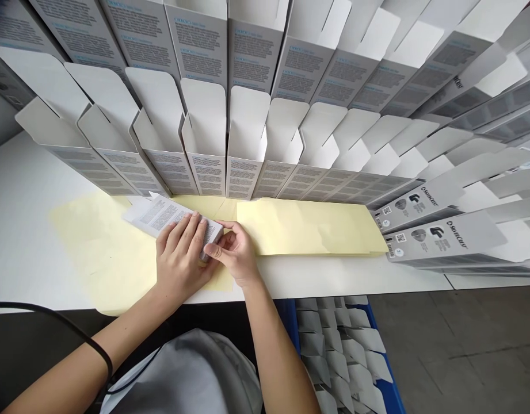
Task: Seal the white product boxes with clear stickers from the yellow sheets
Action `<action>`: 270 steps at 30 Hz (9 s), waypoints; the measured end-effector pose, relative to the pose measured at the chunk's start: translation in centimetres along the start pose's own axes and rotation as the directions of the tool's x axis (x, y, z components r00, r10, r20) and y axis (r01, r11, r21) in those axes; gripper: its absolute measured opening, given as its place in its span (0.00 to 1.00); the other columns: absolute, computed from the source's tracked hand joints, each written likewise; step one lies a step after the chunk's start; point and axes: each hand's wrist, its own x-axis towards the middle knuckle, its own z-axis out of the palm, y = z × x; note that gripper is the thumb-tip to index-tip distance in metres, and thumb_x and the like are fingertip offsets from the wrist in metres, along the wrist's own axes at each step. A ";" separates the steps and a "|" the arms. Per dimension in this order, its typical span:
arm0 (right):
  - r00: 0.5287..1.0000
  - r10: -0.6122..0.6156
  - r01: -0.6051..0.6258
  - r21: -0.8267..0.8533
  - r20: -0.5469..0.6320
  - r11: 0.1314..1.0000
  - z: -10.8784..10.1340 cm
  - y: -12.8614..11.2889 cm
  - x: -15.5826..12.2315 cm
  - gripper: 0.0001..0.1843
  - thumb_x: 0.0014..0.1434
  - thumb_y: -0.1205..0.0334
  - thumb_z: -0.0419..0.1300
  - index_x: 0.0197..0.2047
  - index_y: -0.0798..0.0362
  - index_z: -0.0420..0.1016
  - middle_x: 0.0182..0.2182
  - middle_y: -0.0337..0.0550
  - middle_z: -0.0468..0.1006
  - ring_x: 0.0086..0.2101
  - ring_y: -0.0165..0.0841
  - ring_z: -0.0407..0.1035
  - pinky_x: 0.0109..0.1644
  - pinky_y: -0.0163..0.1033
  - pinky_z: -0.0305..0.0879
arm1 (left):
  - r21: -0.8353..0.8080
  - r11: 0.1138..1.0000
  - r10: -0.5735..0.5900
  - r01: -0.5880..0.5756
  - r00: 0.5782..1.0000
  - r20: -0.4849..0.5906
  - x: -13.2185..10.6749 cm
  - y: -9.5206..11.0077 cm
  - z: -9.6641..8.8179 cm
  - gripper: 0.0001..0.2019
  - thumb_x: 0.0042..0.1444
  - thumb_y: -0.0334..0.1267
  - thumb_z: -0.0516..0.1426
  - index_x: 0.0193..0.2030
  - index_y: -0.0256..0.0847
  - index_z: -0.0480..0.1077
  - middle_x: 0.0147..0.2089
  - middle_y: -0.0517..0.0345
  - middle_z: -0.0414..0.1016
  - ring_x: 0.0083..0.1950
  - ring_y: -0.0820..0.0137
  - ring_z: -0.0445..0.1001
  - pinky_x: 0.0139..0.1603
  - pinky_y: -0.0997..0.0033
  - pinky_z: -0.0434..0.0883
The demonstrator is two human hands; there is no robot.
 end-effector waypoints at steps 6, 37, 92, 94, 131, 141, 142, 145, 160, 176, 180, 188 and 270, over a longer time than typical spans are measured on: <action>0.996 -0.023 0.024 0.011 -0.082 1.000 0.7 0.3 0.2 0.18 0.42 0.61 0.73 0.39 0.50 0.78 0.27 0.35 0.75 0.28 0.29 0.66 0.34 0.35 0.65 | 0.010 1.000 -0.007 0.007 1.000 0.000 0.1 0.1 0.0 0.26 0.56 0.40 0.58 0.59 0.26 0.67 0.60 0.31 0.72 0.60 0.47 0.72 0.62 0.52 0.61; 0.996 -0.041 0.044 0.037 -0.082 0.998 -0.1 1.0 0.3 0.24 0.40 0.52 0.77 0.40 0.50 0.79 0.30 0.39 0.78 0.30 0.31 0.68 0.36 0.37 0.67 | -0.021 1.000 0.004 -0.004 1.000 0.004 0.1 0.0 0.0 0.28 0.55 0.40 0.59 0.60 0.26 0.66 0.60 0.31 0.72 0.61 0.46 0.72 0.62 0.51 0.61; 0.858 -0.513 0.437 -0.540 0.010 0.720 -4.6 -8.0 -9.2 0.25 0.53 0.62 0.65 0.55 0.39 0.73 0.48 0.43 0.77 0.45 0.42 0.72 0.49 0.45 0.70 | -0.686 -0.080 -0.393 0.724 0.609 0.689 3.8 5.6 -5.5 0.35 0.34 0.41 0.74 0.52 0.45 0.72 0.52 0.47 0.79 0.53 0.46 0.77 0.49 0.51 0.79; 0.880 -0.473 0.420 -0.531 0.039 0.736 -4.4 -8.7 -8.8 0.23 0.54 0.61 0.64 0.55 0.42 0.72 0.48 0.44 0.78 0.45 0.43 0.73 0.49 0.45 0.70 | -0.725 -0.078 -0.342 0.684 0.665 0.664 4.6 5.6 -5.6 0.33 0.39 0.42 0.72 0.55 0.45 0.72 0.55 0.46 0.77 0.56 0.46 0.76 0.53 0.50 0.78; 0.720 -0.489 0.619 -0.138 0.492 0.773 21.3 -11.4 13.4 0.34 0.43 0.58 0.75 0.51 0.47 0.66 0.49 0.44 0.76 0.47 0.39 0.74 0.46 0.45 0.76 | -0.730 0.276 -0.837 0.625 0.530 0.137 8.3 -22.4 -5.3 0.14 0.53 0.45 0.59 0.29 0.36 0.79 0.26 0.58 0.77 0.30 0.67 0.73 0.29 0.73 0.68; 0.695 -0.503 0.702 -0.332 0.514 0.630 20.9 -10.0 15.5 0.34 0.44 0.59 0.73 0.52 0.48 0.64 0.52 0.48 0.76 0.50 0.42 0.73 0.45 0.47 0.75 | -0.808 0.220 -0.816 0.547 0.557 0.156 7.6 -22.7 -4.2 0.19 0.55 0.54 0.60 0.40 0.40 0.81 0.38 0.58 0.82 0.43 0.61 0.76 0.44 0.67 0.73; 0.695 -0.503 0.706 -0.356 0.514 0.612 20.9 -10.0 15.6 0.34 0.44 0.58 0.73 0.52 0.48 0.64 0.52 0.48 0.76 0.50 0.42 0.72 0.44 0.47 0.74 | -0.808 0.219 -0.822 0.547 0.550 0.149 7.6 -22.7 -4.1 0.19 0.55 0.54 0.60 0.42 0.41 0.81 0.40 0.58 0.82 0.45 0.59 0.76 0.47 0.66 0.73; 0.710 -0.498 0.703 -0.453 0.498 0.549 20.9 -10.1 15.9 0.33 0.44 0.58 0.72 0.51 0.49 0.64 0.51 0.49 0.76 0.50 0.43 0.72 0.44 0.48 0.73 | -0.804 0.226 -0.837 0.550 0.532 0.128 7.4 -22.6 -3.9 0.20 0.55 0.52 0.59 0.46 0.41 0.81 0.45 0.56 0.82 0.51 0.56 0.76 0.53 0.62 0.72; 0.720 -0.467 0.694 -0.510 0.514 0.508 21.3 -10.4 16.4 0.35 0.45 0.60 0.72 0.55 0.51 0.66 0.50 0.51 0.77 0.48 0.43 0.74 0.49 0.50 0.75 | -0.817 0.407 -0.689 0.408 0.725 0.020 6.5 -21.4 -2.5 0.31 0.54 0.46 0.64 0.64 0.43 0.67 0.62 0.49 0.72 0.60 0.55 0.73 0.62 0.55 0.70; 0.729 -0.467 0.680 -0.609 0.501 0.408 22.0 -10.7 16.2 0.33 0.47 0.65 0.71 0.55 0.53 0.65 0.51 0.52 0.73 0.52 0.46 0.70 0.57 0.57 0.70 | -0.501 0.791 -0.528 0.352 0.806 -0.266 5.5 -22.4 -0.7 0.36 0.59 0.46 0.61 0.72 0.45 0.55 0.60 0.44 0.73 0.57 0.58 0.73 0.57 0.55 0.71; 0.733 -0.481 0.672 -0.624 0.481 0.399 21.9 -10.6 16.1 0.31 0.47 0.65 0.71 0.53 0.51 0.67 0.49 0.50 0.70 0.52 0.46 0.69 0.53 0.55 0.74 | -0.466 0.818 -0.501 0.338 0.816 -0.289 5.6 -22.5 -0.8 0.37 0.59 0.45 0.62 0.72 0.47 0.54 0.60 0.45 0.73 0.57 0.58 0.72 0.57 0.55 0.71; 0.527 -0.667 0.805 -0.560 0.526 0.195 22.0 -11.1 14.6 0.46 0.56 0.62 0.67 0.70 0.43 0.45 0.63 0.55 0.56 0.57 0.48 0.65 0.55 0.58 0.72 | -0.459 0.824 -0.492 0.332 0.821 -0.289 5.7 -22.4 -1.0 0.35 0.58 0.47 0.63 0.71 0.47 0.57 0.61 0.46 0.72 0.59 0.57 0.72 0.58 0.53 0.71; 0.925 -0.146 0.294 -0.419 0.351 0.859 27.7 4.3 10.7 0.07 0.55 0.64 0.55 0.34 0.53 0.75 0.36 0.44 0.78 0.31 0.32 0.67 0.36 0.38 0.65 | -0.852 0.001 -0.955 0.523 0.253 0.155 3.9 -29.9 -3.8 0.11 0.41 0.42 0.61 0.31 0.40 0.76 0.39 0.52 0.77 0.42 0.63 0.73 0.45 0.61 0.69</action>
